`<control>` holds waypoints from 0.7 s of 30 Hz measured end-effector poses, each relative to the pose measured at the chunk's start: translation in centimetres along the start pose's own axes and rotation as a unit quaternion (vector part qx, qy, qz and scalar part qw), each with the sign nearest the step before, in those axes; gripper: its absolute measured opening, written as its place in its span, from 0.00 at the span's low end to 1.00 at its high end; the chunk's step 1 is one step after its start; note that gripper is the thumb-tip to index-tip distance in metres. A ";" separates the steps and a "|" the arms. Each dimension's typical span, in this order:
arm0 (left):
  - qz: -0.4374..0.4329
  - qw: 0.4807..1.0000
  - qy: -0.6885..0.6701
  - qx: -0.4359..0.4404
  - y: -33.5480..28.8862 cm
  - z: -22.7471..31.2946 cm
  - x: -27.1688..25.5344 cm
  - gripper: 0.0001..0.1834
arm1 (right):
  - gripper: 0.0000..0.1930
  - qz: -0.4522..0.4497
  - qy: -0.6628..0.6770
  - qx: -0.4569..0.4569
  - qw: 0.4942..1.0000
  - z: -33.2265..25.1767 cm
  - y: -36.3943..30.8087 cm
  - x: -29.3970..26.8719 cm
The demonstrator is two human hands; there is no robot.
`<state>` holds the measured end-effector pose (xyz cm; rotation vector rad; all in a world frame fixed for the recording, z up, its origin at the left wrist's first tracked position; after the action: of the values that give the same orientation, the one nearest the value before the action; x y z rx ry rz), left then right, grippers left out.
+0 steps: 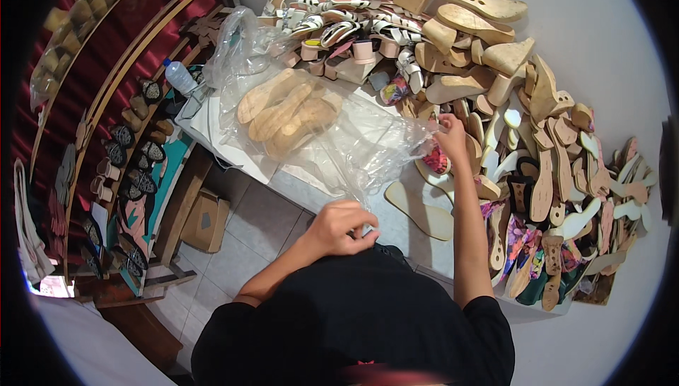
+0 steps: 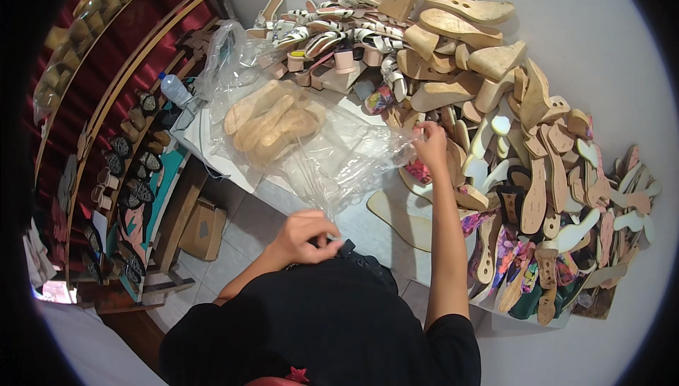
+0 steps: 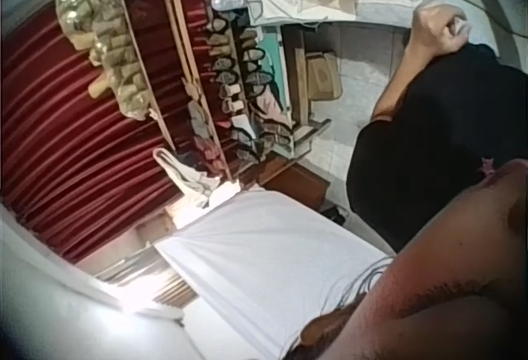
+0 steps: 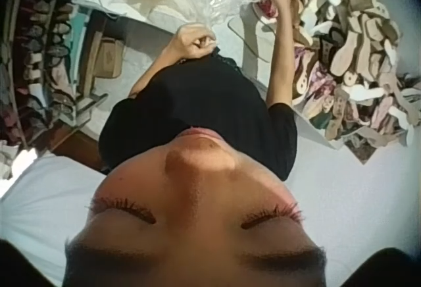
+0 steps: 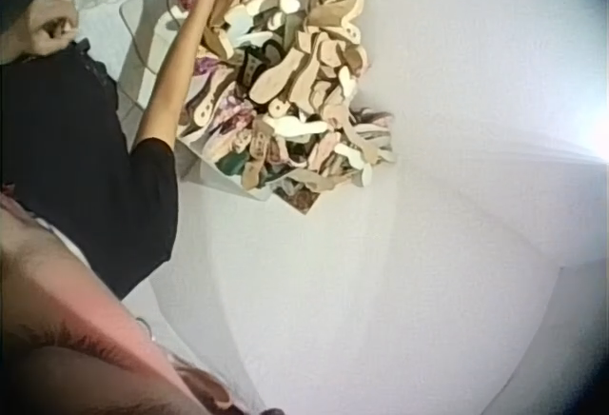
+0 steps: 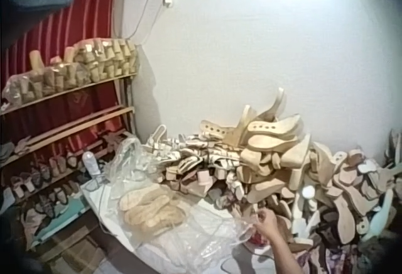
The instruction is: Organizing and bagging wooden shoe lasts for storage or production.
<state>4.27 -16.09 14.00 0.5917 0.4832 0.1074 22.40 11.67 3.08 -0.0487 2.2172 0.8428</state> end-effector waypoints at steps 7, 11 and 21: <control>-0.055 0.993 -0.046 0.089 2.8 1.4 0.5 0.07 | 0.07 0.046 0.157 0.248 0.955 5.3 -1.8 -0.4; -0.116 0.990 0.067 0.052 4.3 0.6 2.7 0.10 | 0.05 0.078 0.288 0.257 0.919 5.5 -4.0 0.8; -0.332 0.793 0.497 -0.118 4.6 -12.5 9.6 0.36 | 0.07 -0.018 0.355 0.128 0.926 -5.4 -4.2 -5.5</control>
<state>7.07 -3.64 3.66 0.0341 1.6616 -0.2127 24.06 4.03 7.05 -0.3094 2.9784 0.5502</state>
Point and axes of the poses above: each hand's wrist, its own y-axis towards the middle knuckle, its own x-axis out of the palm, z = x × y, the point moved 9 cm from there along y, towards the middle knuckle, and after that the axes turned 4 degrees about -x, right-handed, at the moved point
